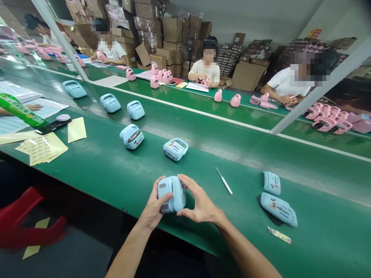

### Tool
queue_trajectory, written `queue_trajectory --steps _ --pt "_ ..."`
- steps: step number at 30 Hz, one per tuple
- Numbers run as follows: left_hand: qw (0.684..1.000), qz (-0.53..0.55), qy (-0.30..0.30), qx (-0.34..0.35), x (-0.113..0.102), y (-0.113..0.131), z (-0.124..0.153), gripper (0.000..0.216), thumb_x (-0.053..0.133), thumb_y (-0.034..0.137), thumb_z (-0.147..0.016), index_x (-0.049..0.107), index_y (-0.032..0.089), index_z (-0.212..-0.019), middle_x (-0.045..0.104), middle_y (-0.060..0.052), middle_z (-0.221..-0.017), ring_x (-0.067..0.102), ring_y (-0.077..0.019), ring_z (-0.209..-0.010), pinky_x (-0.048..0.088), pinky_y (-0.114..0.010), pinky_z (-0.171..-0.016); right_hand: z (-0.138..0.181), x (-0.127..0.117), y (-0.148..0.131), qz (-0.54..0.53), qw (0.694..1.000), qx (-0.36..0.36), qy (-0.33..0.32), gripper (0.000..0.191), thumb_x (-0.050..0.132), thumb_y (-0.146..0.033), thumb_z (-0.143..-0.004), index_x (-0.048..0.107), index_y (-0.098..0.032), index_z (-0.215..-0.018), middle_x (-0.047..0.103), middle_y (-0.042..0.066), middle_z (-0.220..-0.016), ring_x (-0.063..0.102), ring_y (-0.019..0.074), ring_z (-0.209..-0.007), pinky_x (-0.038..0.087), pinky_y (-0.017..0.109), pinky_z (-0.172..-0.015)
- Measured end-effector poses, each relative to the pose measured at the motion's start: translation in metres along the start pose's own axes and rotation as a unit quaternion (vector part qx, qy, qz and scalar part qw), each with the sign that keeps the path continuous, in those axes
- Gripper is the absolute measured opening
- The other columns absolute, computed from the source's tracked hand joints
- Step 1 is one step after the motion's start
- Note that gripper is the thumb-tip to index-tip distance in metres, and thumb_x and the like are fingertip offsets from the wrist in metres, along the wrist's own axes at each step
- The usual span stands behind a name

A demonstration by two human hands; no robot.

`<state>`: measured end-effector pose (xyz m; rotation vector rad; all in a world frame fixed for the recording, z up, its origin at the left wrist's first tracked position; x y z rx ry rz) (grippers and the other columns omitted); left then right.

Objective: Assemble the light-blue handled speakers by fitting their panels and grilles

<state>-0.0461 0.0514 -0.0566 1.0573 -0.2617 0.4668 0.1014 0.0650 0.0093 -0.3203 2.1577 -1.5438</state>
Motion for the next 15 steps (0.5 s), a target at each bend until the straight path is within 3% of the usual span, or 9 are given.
queue_trajectory --steps 2,9,15 --pt "1.000 -0.011 0.001 0.005 0.000 0.001 0.002 0.087 0.096 0.036 -0.055 0.050 0.032 -0.129 0.068 -0.002 -0.113 0.067 -0.0219 -0.100 0.057 -0.027 -0.075 -0.001 0.007 -0.005 0.034 0.999 -0.015 -0.020 0.101 0.086 -0.036 -0.073 0.035 -0.027 -0.159 0.036 0.013 -0.164 0.030 0.0362 -0.153 0.024 0.056 -0.125" --pt "0.999 -0.038 -0.004 0.009 0.002 0.005 0.005 0.086 0.095 0.034 -0.057 0.048 0.031 -0.128 0.067 -0.001 -0.108 0.067 -0.0206 -0.094 0.057 -0.028 -0.074 -0.004 0.020 -0.003 0.134 0.986 -0.055 -0.077 0.109 0.082 -0.049 -0.077 0.020 -0.025 -0.163 0.027 0.019 -0.167 0.028 0.0383 -0.153 0.028 0.060 -0.122" --pt "0.999 -0.044 -0.014 -0.001 0.004 0.006 0.009 0.085 0.094 0.037 -0.060 0.047 0.032 -0.131 0.066 -0.001 -0.109 0.066 -0.0218 -0.096 0.057 -0.030 -0.074 -0.007 0.020 -0.006 0.188 0.973 -0.113 -0.067 0.113 0.081 -0.060 -0.076 0.017 -0.028 -0.164 0.037 0.020 -0.160 0.037 0.0371 -0.148 0.036 0.059 -0.118"
Point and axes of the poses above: each hand's wrist, its own z-axis away from the middle knuckle, its own x-axis out of the palm, y = z × x, the point moved 10 cm from there along -z, towards the middle knuckle
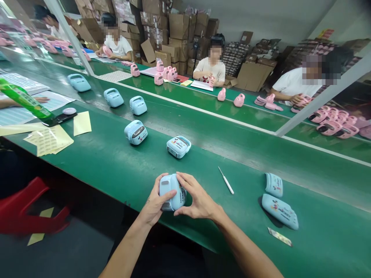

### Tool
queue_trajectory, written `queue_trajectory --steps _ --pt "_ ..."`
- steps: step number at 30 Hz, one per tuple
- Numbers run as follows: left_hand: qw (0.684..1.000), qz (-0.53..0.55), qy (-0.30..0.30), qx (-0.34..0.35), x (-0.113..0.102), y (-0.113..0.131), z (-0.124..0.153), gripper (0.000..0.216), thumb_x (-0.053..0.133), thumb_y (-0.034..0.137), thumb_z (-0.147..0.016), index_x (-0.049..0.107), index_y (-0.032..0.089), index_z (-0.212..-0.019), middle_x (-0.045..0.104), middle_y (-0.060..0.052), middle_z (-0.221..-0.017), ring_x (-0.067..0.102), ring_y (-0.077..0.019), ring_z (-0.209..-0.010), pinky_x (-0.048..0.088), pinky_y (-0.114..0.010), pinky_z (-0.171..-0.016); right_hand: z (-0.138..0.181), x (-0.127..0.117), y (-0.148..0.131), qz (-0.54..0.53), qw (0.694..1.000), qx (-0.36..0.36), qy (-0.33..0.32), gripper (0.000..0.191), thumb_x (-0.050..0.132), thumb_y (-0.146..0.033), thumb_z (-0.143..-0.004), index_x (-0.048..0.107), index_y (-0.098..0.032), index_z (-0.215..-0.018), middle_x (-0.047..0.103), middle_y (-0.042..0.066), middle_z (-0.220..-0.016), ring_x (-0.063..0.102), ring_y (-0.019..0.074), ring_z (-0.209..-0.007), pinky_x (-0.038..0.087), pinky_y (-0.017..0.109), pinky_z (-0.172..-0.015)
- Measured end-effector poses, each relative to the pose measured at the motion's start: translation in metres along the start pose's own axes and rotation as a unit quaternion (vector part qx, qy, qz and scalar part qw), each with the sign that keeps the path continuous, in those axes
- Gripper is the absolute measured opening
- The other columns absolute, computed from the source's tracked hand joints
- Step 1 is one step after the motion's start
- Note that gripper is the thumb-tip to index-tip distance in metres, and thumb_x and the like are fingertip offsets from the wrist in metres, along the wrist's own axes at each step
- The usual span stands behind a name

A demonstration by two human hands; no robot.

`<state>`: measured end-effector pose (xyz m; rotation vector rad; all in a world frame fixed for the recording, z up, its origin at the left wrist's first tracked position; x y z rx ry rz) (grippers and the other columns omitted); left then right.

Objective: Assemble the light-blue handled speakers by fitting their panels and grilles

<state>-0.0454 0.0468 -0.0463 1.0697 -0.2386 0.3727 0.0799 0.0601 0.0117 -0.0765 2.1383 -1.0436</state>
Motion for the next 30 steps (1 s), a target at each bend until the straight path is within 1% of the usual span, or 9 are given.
queue_trajectory --steps 3,8,15,19,22,27,30 --pt "1.000 -0.005 -0.002 0.000 0.000 0.001 0.001 0.083 0.094 0.036 -0.059 0.048 0.032 -0.129 0.066 -0.001 -0.108 0.066 -0.0213 -0.095 0.057 -0.030 -0.074 -0.001 -0.004 -0.001 -0.006 1.000 -0.001 0.002 0.113 0.083 -0.060 -0.073 0.021 -0.031 -0.163 0.041 0.019 -0.156 0.042 0.0369 -0.143 0.041 0.058 -0.114" --pt "1.000 -0.019 0.000 0.010 0.002 0.002 0.002 0.082 0.095 0.035 -0.058 0.049 0.030 -0.127 0.065 -0.001 -0.108 0.065 -0.0203 -0.095 0.056 -0.029 -0.075 -0.002 -0.008 -0.002 -0.011 1.000 0.010 -0.020 0.113 0.089 -0.055 -0.068 0.028 -0.033 -0.161 0.046 0.018 -0.151 0.047 0.0369 -0.138 0.044 0.058 -0.111" --pt "1.000 -0.018 -0.001 -0.010 0.009 -0.002 0.000 0.079 0.093 0.034 -0.061 0.048 0.032 -0.126 0.065 0.000 -0.107 0.067 -0.0189 -0.089 0.056 -0.029 -0.071 -0.004 -0.015 0.000 -0.012 0.999 0.035 -0.004 0.114 0.093 -0.055 -0.060 0.038 -0.032 -0.157 0.050 0.017 -0.146 0.051 0.0366 -0.132 0.047 0.059 -0.107" --pt "1.000 -0.004 -0.002 -0.016 0.011 -0.002 -0.001 0.079 0.094 0.035 -0.060 0.049 0.032 -0.125 0.066 0.001 -0.103 0.068 -0.0196 -0.088 0.056 -0.027 -0.067 -0.005 -0.016 0.002 -0.020 0.998 0.052 -0.002 0.118 0.096 -0.056 -0.052 0.042 -0.032 -0.155 0.051 0.017 -0.145 0.051 0.0372 -0.134 0.046 0.059 -0.109" --pt "1.000 0.010 0.004 -0.011 0.011 -0.002 -0.001 0.078 0.094 0.032 -0.059 0.051 0.031 -0.124 0.067 0.001 -0.103 0.068 -0.0190 -0.089 0.056 -0.026 -0.068 -0.005 -0.013 0.006 -0.032 0.997 0.069 -0.001 0.120 0.096 -0.056 -0.050 0.043 -0.032 -0.154 0.051 0.016 -0.147 0.049 0.0372 -0.137 0.044 0.058 -0.111" --pt "0.998 0.045 0.040 0.010 0.007 -0.006 -0.006 0.077 0.095 0.028 -0.058 0.052 0.029 -0.122 0.068 0.001 -0.102 0.068 -0.0168 -0.086 0.057 -0.025 -0.069 -0.007 -0.008 0.017 -0.053 0.994 0.092 -0.008 0.118 0.095 -0.058 -0.051 0.045 -0.031 -0.154 0.050 0.016 -0.151 0.049 0.0376 -0.139 0.041 0.058 -0.115" --pt "0.995 0.080 0.051 0.012 0.007 -0.010 -0.010 0.075 0.094 0.025 -0.057 0.053 0.030 -0.120 0.068 0.001 -0.103 0.068 -0.0168 -0.085 0.057 -0.025 -0.069 -0.010 -0.006 0.021 -0.081 0.992 0.093 -0.023 0.113 0.094 -0.059 -0.054 0.047 -0.030 -0.153 0.048 0.016 -0.154 0.045 0.0374 -0.143 0.035 0.058 -0.119"
Point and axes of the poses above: each hand's wrist, its own z-axis away from the middle knuckle, its own x-axis out of the palm, y = z × x, the point moved 10 cm from there along -z, towards the middle knuckle
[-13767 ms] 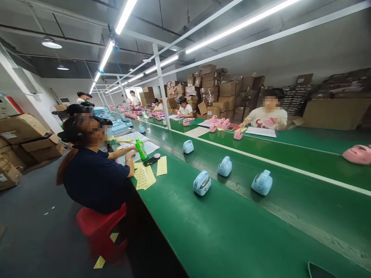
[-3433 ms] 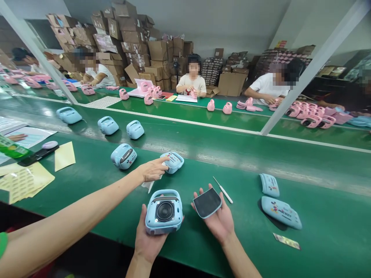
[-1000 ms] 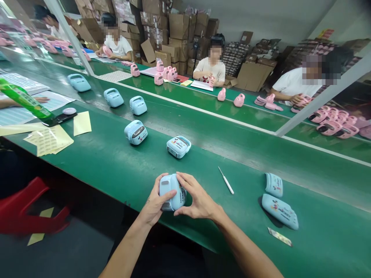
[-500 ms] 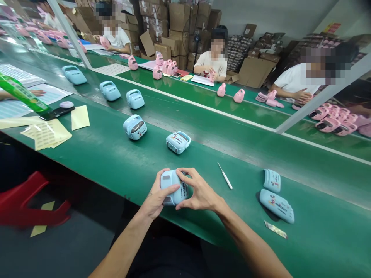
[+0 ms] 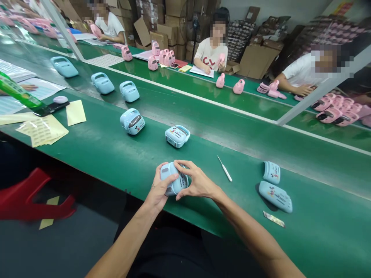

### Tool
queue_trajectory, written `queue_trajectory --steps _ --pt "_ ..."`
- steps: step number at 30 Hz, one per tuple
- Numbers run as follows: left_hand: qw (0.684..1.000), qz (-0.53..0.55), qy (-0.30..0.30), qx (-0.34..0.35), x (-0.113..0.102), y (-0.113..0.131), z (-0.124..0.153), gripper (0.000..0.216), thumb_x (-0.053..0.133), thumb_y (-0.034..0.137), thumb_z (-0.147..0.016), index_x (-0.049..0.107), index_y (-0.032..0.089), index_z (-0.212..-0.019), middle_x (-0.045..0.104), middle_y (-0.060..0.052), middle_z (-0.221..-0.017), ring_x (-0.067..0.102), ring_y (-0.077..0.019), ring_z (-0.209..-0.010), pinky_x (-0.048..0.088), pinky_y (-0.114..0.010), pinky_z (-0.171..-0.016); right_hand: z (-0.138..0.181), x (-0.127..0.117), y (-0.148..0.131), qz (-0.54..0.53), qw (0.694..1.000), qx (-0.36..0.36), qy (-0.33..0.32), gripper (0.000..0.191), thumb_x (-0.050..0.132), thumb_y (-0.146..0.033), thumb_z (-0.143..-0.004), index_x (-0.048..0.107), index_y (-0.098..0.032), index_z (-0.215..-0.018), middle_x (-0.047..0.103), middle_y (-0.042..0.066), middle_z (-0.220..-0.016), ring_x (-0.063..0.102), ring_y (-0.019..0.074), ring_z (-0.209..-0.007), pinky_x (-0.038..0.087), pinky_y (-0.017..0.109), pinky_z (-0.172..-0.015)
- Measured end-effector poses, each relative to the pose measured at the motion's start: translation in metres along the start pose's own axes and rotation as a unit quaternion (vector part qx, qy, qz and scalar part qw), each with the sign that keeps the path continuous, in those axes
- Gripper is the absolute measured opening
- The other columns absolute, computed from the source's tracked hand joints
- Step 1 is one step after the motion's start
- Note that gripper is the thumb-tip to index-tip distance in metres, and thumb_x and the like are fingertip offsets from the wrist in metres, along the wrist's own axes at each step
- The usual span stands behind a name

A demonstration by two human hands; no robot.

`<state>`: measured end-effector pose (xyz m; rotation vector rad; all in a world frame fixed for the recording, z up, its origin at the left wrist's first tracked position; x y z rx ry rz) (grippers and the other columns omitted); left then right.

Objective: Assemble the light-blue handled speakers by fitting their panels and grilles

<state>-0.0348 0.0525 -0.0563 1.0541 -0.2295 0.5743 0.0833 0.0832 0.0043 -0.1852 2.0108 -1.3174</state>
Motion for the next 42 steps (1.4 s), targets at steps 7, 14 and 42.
queue_trajectory --steps 7,14,42 --pt "0.992 0.100 -0.049 0.067 0.003 0.019 -0.002 0.073 0.093 0.028 -0.057 0.053 0.035 -0.117 0.069 0.002 -0.109 0.068 -0.0214 -0.096 0.059 -0.030 -0.074 0.019 -0.007 0.036 -0.312 0.924 0.135 0.173 0.103 0.082 -0.065 -0.070 0.038 -0.032 -0.156 0.037 0.009 -0.163 0.026 0.0331 -0.155 0.022 0.056 -0.125" --pt "0.986 -0.060 -0.107 0.114 0.006 0.046 -0.005 0.072 0.097 0.031 -0.045 0.062 0.025 -0.107 0.070 -0.003 -0.098 0.068 -0.0229 -0.089 0.055 -0.027 -0.071 0.027 0.015 0.055 -0.433 0.863 0.162 0.205 0.105 0.095 -0.047 -0.056 0.044 -0.030 -0.146 0.065 0.008 -0.125 0.067 0.0289 -0.110 0.058 0.044 -0.093" --pt "0.994 0.038 -0.049 0.091 -0.024 0.030 -0.008 0.079 0.089 0.068 -0.046 0.068 0.030 -0.111 0.074 -0.007 -0.115 0.066 -0.0361 -0.111 0.059 -0.045 -0.085 0.023 0.021 0.026 -0.411 0.891 0.128 0.141 0.123 0.096 -0.043 -0.059 0.025 -0.037 -0.160 0.049 0.012 -0.153 0.057 0.0322 -0.133 0.055 0.052 -0.104"
Point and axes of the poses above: each hand's wrist, its own z-axis away from the middle knuckle, its own x-axis out of the palm, y = z × x, the point moved 10 cm from there along -z, towards the middle knuckle
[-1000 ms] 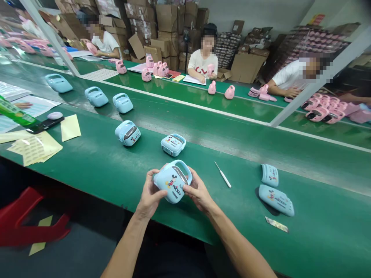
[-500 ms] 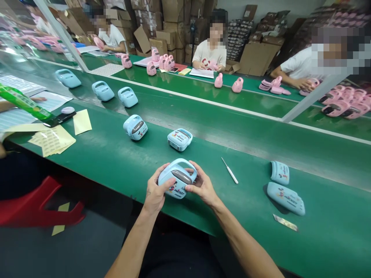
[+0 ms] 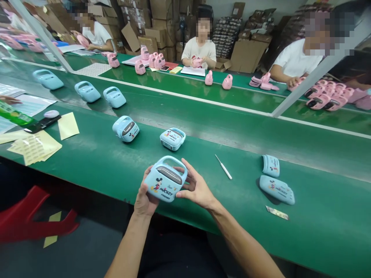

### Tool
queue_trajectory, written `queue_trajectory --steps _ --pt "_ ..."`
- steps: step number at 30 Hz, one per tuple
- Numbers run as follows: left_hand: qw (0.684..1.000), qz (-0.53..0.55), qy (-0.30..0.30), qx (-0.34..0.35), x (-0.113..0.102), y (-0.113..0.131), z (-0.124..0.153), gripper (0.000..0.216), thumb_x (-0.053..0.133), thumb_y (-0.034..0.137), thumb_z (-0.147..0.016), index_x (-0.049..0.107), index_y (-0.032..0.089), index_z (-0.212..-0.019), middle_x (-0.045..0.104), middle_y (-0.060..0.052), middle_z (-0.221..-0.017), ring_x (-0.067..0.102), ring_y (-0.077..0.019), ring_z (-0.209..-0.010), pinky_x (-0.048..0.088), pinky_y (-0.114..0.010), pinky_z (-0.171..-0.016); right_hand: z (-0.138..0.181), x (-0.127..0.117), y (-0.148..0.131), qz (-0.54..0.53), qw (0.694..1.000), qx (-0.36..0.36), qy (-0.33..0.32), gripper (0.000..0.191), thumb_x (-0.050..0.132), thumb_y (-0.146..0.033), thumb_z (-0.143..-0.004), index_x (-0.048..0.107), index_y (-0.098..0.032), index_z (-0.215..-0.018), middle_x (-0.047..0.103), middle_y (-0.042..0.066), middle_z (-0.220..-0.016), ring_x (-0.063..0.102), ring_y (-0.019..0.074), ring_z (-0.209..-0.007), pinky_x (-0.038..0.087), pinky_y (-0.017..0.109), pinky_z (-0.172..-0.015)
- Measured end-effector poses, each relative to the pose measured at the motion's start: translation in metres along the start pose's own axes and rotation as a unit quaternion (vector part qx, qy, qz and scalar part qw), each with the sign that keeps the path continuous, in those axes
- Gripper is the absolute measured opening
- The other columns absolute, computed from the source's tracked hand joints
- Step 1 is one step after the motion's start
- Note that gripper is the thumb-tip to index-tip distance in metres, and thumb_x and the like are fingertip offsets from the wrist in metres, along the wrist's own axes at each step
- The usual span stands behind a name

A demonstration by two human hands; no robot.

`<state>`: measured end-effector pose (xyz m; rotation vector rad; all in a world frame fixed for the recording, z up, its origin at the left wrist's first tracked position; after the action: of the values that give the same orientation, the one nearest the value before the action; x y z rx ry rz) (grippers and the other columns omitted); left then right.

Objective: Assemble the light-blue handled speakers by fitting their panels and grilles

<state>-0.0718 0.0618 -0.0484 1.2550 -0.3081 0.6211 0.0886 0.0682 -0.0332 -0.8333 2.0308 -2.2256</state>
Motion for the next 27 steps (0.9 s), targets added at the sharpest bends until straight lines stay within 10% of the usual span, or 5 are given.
queue_trajectory --steps 9,17,27 --pt "0.997 0.028 0.077 -0.014 -0.011 -0.006 0.002 0.068 0.084 0.071 -0.055 0.069 0.029 -0.105 0.075 -0.005 -0.110 0.062 -0.0352 -0.119 0.060 -0.044 -0.086 0.004 0.004 -0.017 0.132 0.990 -0.055 0.015 0.111 0.087 -0.047 -0.073 0.021 -0.034 -0.162 0.038 0.014 -0.161 0.046 0.0344 -0.143 0.046 0.056 -0.113" --pt "0.965 -0.170 0.132 0.147 0.001 0.019 0.018 0.069 0.094 0.036 -0.057 0.062 0.029 -0.117 0.067 -0.003 -0.115 0.067 -0.0259 -0.103 0.058 -0.031 -0.081 0.005 0.013 -0.033 0.388 0.904 -0.172 0.051 0.093 0.089 -0.041 -0.070 0.045 -0.031 -0.152 0.052 0.014 -0.140 0.055 0.0333 -0.128 0.049 0.052 -0.110" --pt "0.916 -0.369 -0.035 0.150 0.020 0.019 0.012 0.072 0.095 0.030 -0.054 0.069 0.032 -0.122 0.055 -0.009 -0.148 0.047 -0.0386 -0.141 0.035 -0.053 -0.118 -0.002 0.003 -0.013 0.400 0.896 -0.195 -0.010 0.066 0.083 -0.024 -0.071 0.058 -0.028 -0.132 0.054 0.008 -0.120 0.062 0.0247 -0.111 0.054 0.041 -0.097"
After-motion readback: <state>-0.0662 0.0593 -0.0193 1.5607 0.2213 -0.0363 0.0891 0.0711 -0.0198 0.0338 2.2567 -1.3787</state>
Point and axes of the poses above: each hand's wrist, its own z-axis away from the middle knuckle, its own x-axis out of the palm, y = z × x, the point moved 10 cm from there along -z, towards the middle knuckle
